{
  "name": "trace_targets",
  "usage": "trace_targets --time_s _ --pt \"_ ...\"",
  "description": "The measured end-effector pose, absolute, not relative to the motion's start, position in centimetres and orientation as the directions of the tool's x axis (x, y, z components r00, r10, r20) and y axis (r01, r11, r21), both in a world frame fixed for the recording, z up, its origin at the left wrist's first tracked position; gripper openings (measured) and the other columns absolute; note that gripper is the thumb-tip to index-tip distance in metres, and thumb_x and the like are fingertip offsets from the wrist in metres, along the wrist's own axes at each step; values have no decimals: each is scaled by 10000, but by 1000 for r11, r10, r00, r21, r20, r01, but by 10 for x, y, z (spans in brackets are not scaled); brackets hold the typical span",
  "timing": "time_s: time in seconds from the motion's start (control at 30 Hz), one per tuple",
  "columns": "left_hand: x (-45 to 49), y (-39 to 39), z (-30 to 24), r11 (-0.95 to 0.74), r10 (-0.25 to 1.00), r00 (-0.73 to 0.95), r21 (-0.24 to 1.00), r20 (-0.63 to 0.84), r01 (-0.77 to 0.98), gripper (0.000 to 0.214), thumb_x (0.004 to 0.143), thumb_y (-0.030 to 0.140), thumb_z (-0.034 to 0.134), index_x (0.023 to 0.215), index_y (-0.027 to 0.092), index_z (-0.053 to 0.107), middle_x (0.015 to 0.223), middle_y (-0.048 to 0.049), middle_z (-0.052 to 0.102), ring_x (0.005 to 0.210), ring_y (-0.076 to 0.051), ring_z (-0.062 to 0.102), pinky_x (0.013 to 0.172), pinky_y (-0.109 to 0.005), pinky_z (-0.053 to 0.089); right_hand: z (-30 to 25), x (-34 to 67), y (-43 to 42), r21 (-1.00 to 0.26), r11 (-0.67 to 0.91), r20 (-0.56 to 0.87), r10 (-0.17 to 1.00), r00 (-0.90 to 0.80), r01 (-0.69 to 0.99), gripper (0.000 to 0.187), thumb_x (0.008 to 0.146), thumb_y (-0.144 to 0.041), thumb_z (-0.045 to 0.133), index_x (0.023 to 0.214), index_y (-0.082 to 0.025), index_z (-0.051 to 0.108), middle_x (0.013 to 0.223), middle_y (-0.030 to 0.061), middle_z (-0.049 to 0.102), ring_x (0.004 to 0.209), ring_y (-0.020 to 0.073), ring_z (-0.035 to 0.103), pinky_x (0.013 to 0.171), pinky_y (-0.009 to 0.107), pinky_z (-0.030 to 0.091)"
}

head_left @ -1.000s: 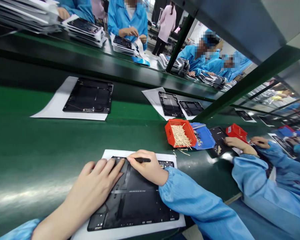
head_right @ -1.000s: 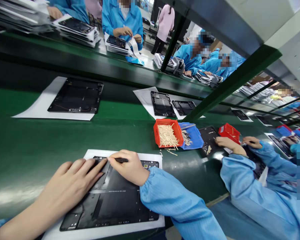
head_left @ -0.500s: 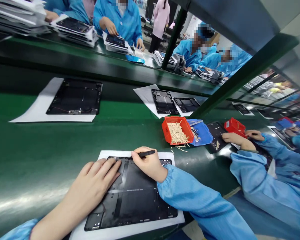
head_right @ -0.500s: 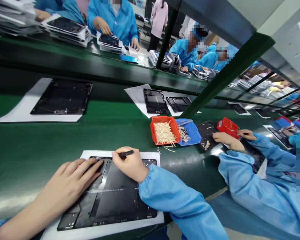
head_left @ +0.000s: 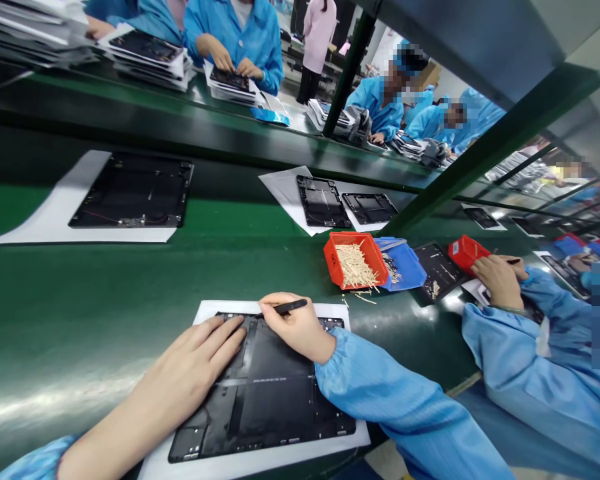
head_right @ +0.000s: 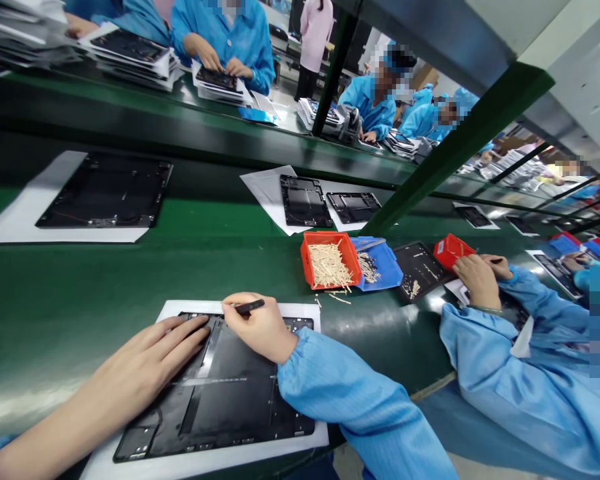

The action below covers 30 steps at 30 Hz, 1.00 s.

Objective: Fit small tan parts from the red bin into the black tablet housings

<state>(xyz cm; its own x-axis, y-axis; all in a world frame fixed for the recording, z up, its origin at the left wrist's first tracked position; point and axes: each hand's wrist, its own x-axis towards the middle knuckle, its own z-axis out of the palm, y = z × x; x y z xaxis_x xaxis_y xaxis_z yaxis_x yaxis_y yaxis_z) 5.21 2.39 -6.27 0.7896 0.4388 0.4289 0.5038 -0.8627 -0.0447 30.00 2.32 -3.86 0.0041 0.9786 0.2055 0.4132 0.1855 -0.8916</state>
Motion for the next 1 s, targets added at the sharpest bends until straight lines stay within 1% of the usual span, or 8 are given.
trace_targets --time_s 0.07,0.13,0.23,0.3,0.5,0.63,0.77,1.0 --pt "52 24 -65 -860 462 783 -6 417 510 460 1041 103 407 1382 149 712 1426 -140 741 1268 -316 629 1058 -439 505 -40 300 24 -926 152 161 987 -3 346 232 949 -350 662 893 -202 832 902 69 843 828 206 780 763 299 619" --pt "52 24 -66 -856 482 784 19 391 517 430 1060 131 432 1387 147 712 1434 -140 737 1263 -321 628 1050 -443 511 -41 301 25 -961 88 86 996 -17 264 236 941 -375 682 910 -194 829 843 59 819 751 190 752 684 284 614" --pt "50 26 -69 -851 500 791 28 351 525 387 1086 191 470 1385 142 711 1431 -128 740 1254 -331 618 1051 -456 511 -40 301 26 -984 -14 -20 999 -35 179 238 931 -387 696 936 -181 815 718 22 747 591 143 648 528 240 536" --pt "48 27 -70 -850 504 796 33 335 525 381 1096 219 472 1384 153 713 1424 -117 745 1247 -332 615 1045 -457 509 -40 301 26 -983 -42 -45 999 -15 179 215 922 -367 691 910 -181 799 682 4 713 555 124 597 489 222 488" --pt "42 30 -64 -857 501 802 57 325 513 440 1113 224 391 1436 180 686 1414 -108 748 1202 -321 626 1009 -449 497 -40 296 28 -974 -53 -48 998 29 221 213 909 -358 657 836 -194 772 664 -7 678 585 132 596 520 231 476" --pt "43 31 -59 -866 490 810 71 322 496 464 1125 255 393 1517 145 615 1382 -120 752 1161 -309 622 999 -439 487 -39 295 28 -975 -48 -42 999 31 218 209 907 -346 659 870 -186 789 672 -5 695 597 137 616 543 237 491" --pt "45 31 -58 -856 507 806 72 305 512 496 1132 290 389 1584 167 552 1337 -120 760 1140 -305 635 969 -443 491 -37 294 27 -968 -56 -50 998 29 243 214 916 -333 657 886 -187 810 698 4 727 621 143 646 547 234 495" --pt "45 30 -57 -847 527 812 78 251 526 530 1123 264 344 1615 190 525 1368 -135 744 1144 -326 645 970 -466 474 -34 292 26 -962 10 21 999 36 273 202 914 -314 650 853 -197 803 769 12 760 673 152 663 606 250 513"
